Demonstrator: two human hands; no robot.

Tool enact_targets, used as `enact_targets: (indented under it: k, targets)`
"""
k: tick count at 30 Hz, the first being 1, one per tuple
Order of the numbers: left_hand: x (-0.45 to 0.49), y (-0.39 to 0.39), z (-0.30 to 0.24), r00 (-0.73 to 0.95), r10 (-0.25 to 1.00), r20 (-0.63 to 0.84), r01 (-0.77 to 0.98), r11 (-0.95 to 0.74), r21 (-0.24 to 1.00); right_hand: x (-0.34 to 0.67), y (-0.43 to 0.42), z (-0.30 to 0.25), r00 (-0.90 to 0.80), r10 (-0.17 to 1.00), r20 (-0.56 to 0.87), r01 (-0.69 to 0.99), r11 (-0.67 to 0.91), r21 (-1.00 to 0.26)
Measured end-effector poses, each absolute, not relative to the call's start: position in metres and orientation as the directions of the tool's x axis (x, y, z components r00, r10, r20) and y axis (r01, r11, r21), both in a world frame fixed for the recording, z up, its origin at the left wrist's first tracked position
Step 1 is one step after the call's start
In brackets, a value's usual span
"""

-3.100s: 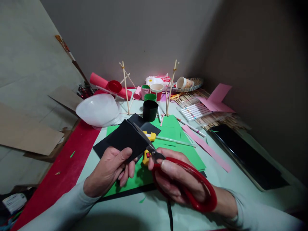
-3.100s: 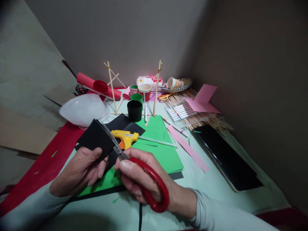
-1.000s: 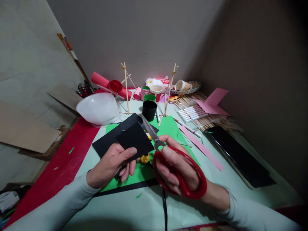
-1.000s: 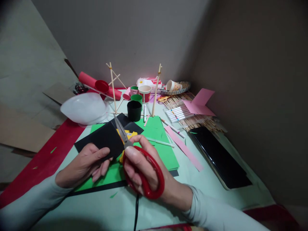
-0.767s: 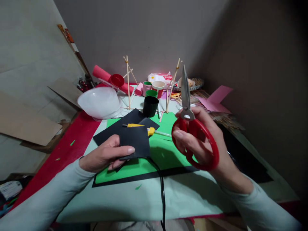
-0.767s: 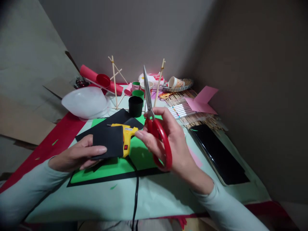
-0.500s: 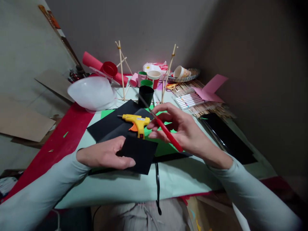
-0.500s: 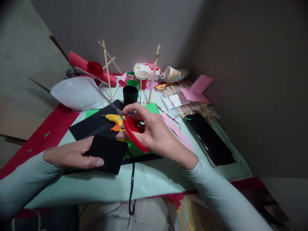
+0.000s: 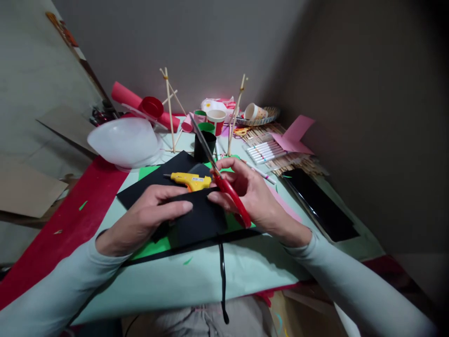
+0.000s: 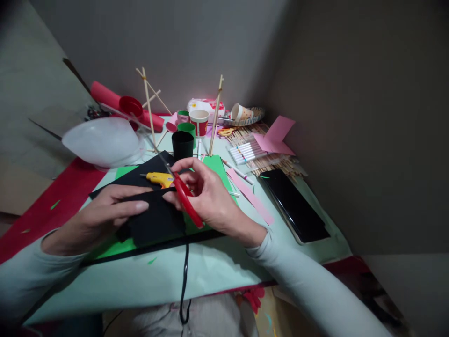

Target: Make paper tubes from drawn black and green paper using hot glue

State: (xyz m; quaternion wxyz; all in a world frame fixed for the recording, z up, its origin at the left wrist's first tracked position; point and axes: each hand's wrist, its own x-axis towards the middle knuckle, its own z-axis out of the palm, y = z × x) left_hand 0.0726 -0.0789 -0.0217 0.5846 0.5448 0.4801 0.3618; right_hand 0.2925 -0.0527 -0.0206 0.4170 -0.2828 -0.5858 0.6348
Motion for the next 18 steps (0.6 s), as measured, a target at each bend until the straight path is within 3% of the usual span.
enact_targets:
  k: [2,6,9,14,18]
  targets:
    - [0.072,-0.078,-0.027,0.109,0.992,-0.068,0.048,0.063,0.997,0.290,-0.052,-0.023,-0.440,0.893,0.100,-0.221,0.000,-0.975]
    - [0.073,-0.077,-0.035,-0.057,0.991,0.119,0.132,-0.111,0.985,0.286,-0.054,-0.030,-0.397,0.913,0.091,-0.277,-0.024,-0.961]
    - [0.076,-0.078,-0.036,-0.087,0.981,0.175,0.213,-0.153,0.965,0.285,-0.056,-0.030,-0.373,0.924,0.080,-0.270,-0.026,-0.962]
    - [0.083,-0.082,-0.032,-0.037,0.992,0.124,0.221,-0.113,0.969,0.285,-0.060,-0.028,-0.368,0.928,0.061,-0.255,-0.038,-0.966]
    - [0.086,-0.085,-0.032,-0.040,0.980,0.195,0.302,-0.174,0.937,0.284,-0.061,-0.028,-0.390,0.919,0.059,-0.269,-0.052,-0.962]
